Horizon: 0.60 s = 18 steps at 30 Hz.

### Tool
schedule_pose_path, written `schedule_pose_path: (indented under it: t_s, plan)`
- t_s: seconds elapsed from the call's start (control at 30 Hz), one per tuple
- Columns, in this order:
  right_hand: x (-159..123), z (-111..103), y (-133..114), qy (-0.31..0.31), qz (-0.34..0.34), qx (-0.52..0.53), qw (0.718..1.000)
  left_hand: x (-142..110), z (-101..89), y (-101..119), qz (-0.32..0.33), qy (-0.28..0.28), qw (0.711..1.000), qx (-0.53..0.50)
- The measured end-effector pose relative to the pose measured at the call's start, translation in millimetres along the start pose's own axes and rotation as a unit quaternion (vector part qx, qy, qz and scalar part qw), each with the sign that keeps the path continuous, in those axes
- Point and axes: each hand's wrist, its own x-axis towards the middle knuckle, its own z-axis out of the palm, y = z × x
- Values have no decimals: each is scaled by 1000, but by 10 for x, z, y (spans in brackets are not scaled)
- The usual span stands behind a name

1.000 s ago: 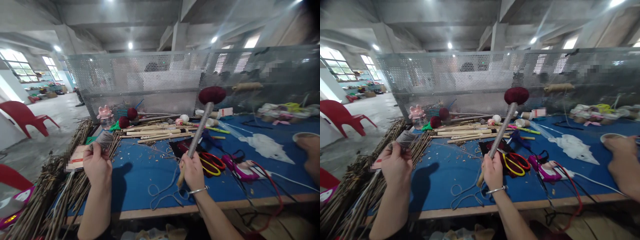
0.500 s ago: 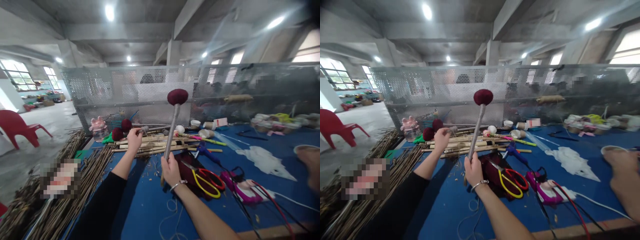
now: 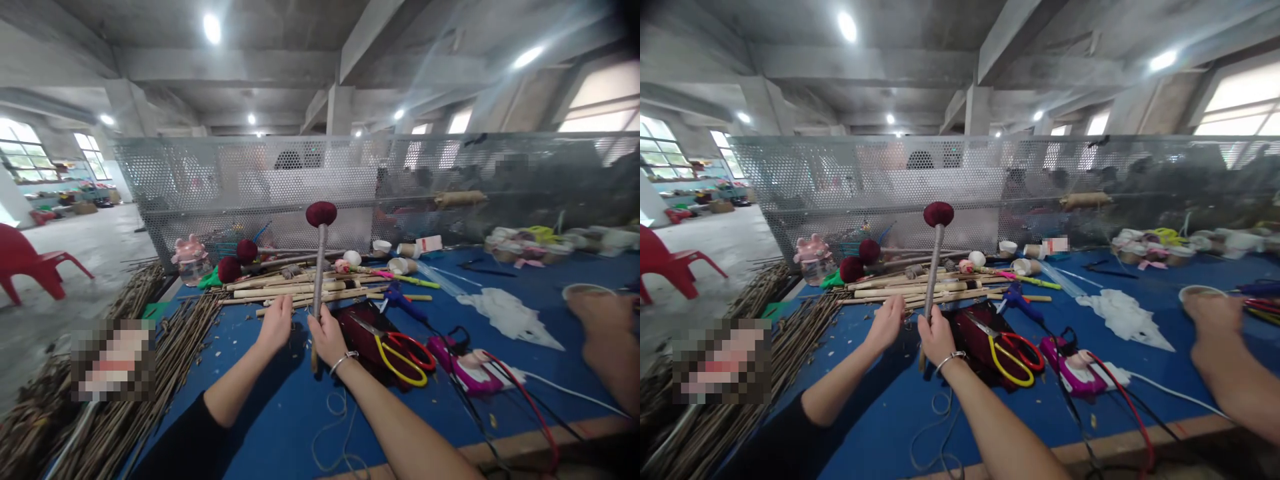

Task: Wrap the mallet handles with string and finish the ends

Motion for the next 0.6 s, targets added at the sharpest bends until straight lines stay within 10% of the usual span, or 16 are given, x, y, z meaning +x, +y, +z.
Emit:
schedule_pose_path:
  t_s: [0.13,0.3,0.6]
  plan:
    - [-40,123,-115,16,60,12,998,-506,-42,115,-144,-161,968,-130]
    - [-78,260,-346,6,84,61,995,-644,-124,270,-208,-134,933,-262]
    - [258,95,-483,-204,27,157,966,-498,-367,339,-243,-48,882,-401]
